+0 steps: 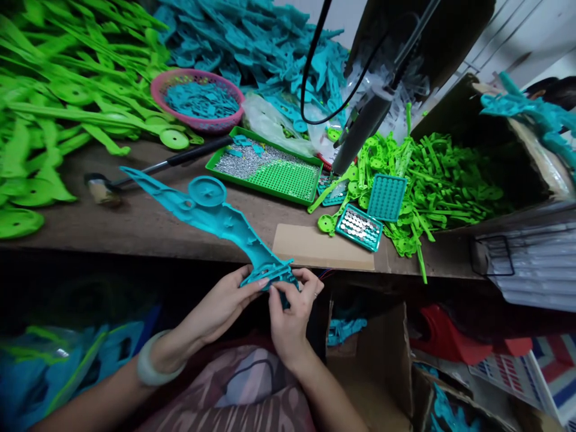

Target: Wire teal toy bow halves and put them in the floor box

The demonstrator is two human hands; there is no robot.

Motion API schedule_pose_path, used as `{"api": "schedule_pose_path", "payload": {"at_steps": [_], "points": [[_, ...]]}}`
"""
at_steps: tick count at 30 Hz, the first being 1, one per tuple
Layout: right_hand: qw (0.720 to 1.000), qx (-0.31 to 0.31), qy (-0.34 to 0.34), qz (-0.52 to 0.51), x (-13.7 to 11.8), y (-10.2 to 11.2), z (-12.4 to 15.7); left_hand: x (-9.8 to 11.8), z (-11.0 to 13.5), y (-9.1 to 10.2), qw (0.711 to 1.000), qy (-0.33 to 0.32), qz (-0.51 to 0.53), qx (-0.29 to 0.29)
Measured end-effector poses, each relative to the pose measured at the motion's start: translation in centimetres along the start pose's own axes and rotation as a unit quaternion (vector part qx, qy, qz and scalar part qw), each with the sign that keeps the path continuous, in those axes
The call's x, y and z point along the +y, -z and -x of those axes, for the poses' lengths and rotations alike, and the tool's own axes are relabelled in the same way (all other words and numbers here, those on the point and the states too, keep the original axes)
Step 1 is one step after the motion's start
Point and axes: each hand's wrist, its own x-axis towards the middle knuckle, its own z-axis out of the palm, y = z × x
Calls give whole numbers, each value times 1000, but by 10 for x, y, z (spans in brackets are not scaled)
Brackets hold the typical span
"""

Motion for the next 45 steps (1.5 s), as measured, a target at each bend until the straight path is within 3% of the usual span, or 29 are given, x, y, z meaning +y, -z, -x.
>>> {"api": "schedule_pose_path", "payload": {"at_steps": [6, 11, 16, 20, 28, 36, 41, 45], "points": [[1000, 2, 17, 7, 4, -1, 1, 1, -1, -2, 1000, 2, 7, -6], [992, 55, 94, 69, -1, 6, -11, 0, -1, -5, 996, -37, -77, 12], [985, -48, 90, 137, -19, 16, -36, -4, 3, -13, 952, -163, -253, 65], [987, -98, 55, 117, -25, 20, -41, -9, 7, -15, 920, -227, -311, 68], [995, -86, 28, 47, -21, 22, -35, -11, 11, -16, 917, -232, -319, 55], [992, -126, 18, 26, -26, 35, -28, -17, 19, -18, 910, -243, -332, 49], [999, -28, 37, -10, -12, 31, -29, -15, 13, -19, 924, -219, -310, 41], [996, 31, 21, -80, -12, 43, -50, -11, 6, -18, 932, -206, -297, 32]]}}
